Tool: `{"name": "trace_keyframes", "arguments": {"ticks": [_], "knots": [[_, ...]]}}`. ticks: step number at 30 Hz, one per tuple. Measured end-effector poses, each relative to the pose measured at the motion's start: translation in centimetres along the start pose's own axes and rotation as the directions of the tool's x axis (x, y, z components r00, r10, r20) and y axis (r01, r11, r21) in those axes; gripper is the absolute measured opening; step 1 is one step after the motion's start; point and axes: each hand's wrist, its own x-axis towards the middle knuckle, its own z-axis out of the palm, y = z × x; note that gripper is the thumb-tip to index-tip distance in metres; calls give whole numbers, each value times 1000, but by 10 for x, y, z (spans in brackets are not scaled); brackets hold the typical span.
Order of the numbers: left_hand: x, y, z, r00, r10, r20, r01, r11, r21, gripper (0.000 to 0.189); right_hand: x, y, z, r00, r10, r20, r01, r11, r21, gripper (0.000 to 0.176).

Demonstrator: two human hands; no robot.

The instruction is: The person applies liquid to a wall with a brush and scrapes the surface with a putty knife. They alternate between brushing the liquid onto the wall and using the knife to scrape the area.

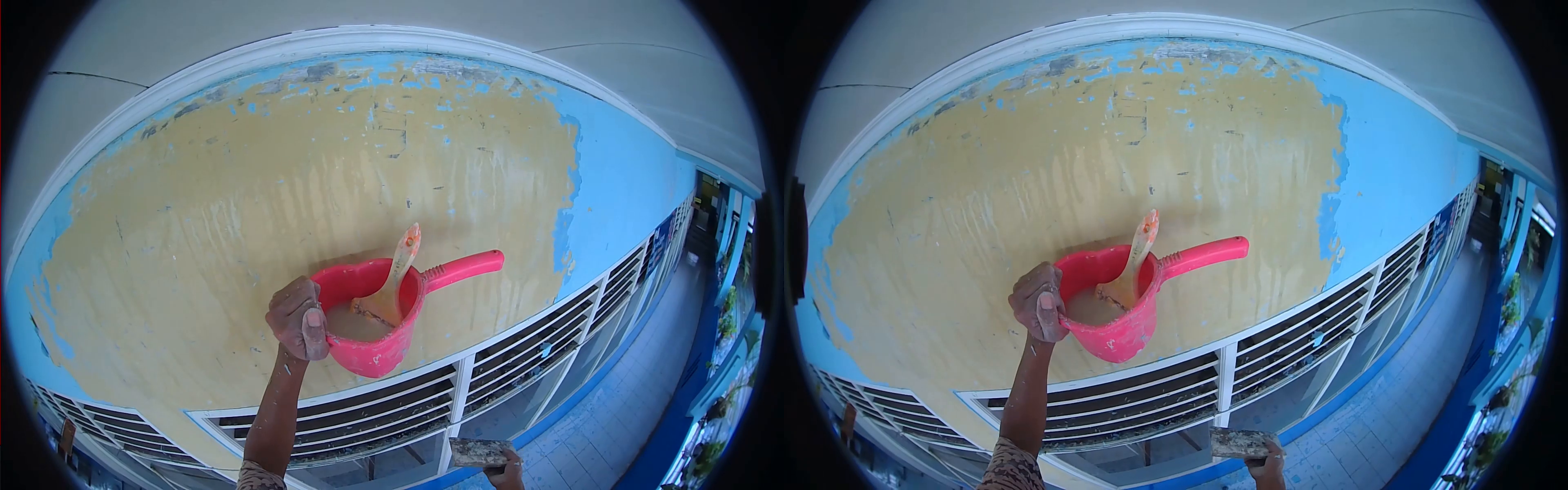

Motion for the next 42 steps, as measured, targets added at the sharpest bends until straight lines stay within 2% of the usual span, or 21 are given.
{"name": "trace_keyframes", "arguments": {"ticks": [3,6,8,9,11,12,14,15,16,18,19,21,22,24,25,28,29,30,33,37,42], "knots": [[-9,23,-10,1000,7,24,-6,1000,-14,46,-3,4,1,1000,-2,10,2,1000,28,42],[-22,49,-20,997,-41,65,43,999,-32,41,-54,-5,72,990,92,-105,-86,995,56,44],[-32,66,-23,996,-55,76,59,997,-46,39,-89,-5,120,987,-14,-161,10,1000,-29,28],[-37,75,-24,994,-66,84,72,995,-63,37,-85,-6,116,986,-12,-165,6,999,-32,28],[-43,93,-25,992,-86,96,92,994,-54,42,-72,-12,106,1000,9,22,-5,982,-190,43],[-46,101,-26,989,-97,111,103,994,-47,47,-78,-14,113,1000,11,19,-7,982,-191,43],[-55,116,-28,987,-119,112,126,990,-58,47,-97,-16,135,960,-230,158,278,841,-464,46],[-60,122,-29,984,-138,109,146,987,-71,46,-101,-13,131,803,-417,426,593,627,-506,49],[-66,127,-30,984,-141,109,149,986,-71,46,-112,-10,147,804,-416,424,592,626,-508,49],[-80,135,-32,979,-175,102,183,980,-72,46,-127,-5,179,865,-494,89,495,809,-316,62],[-86,140,-31,975,-199,97,206,976,-75,44,-129,-5,178,866,-493,81,491,809,-322,62],[-94,150,-27,967,-216,135,228,970,-81,43,-132,-5,172,817,-491,301,571,762,-306,76],[-98,155,-27,960,-221,171,237,968,-84,42,-130,-3,172,825,-486,289,562,763,-319,76],[-108,165,-29,943,-249,220,277,955,-103,33,-129,4,177,825,-457,332,534,824,-192,86],[-112,170,-29,940,-256,227,283,954,-94,33,-137,9,184,835,-451,316,524,826,-206,86],[-121,177,-26,935,-262,239,285,956,-67,33,-165,24,223,831,-456,319,550,758,-351,49],[-123,179,-25,934,-263,241,284,957,-56,33,-179,21,239,917,-318,242,366,912,-188,67],[-124,180,-23,934,-262,242,280,959,-45,33,-182,21,243,920,-313,234,360,912,-196,67],[-127,180,-21,936,-251,245,262,965,-10,33,-190,25,247,850,-273,451,480,753,-450,41],[-127,186,-22,927,-253,275,258,966,20,32,-196,27,260,829,-281,483,543,613,-574,39],[-128,196,-18,934,-243,263,234,970,66,38,-183,27,264,853,-298,428,508,663,-550,38]]}}
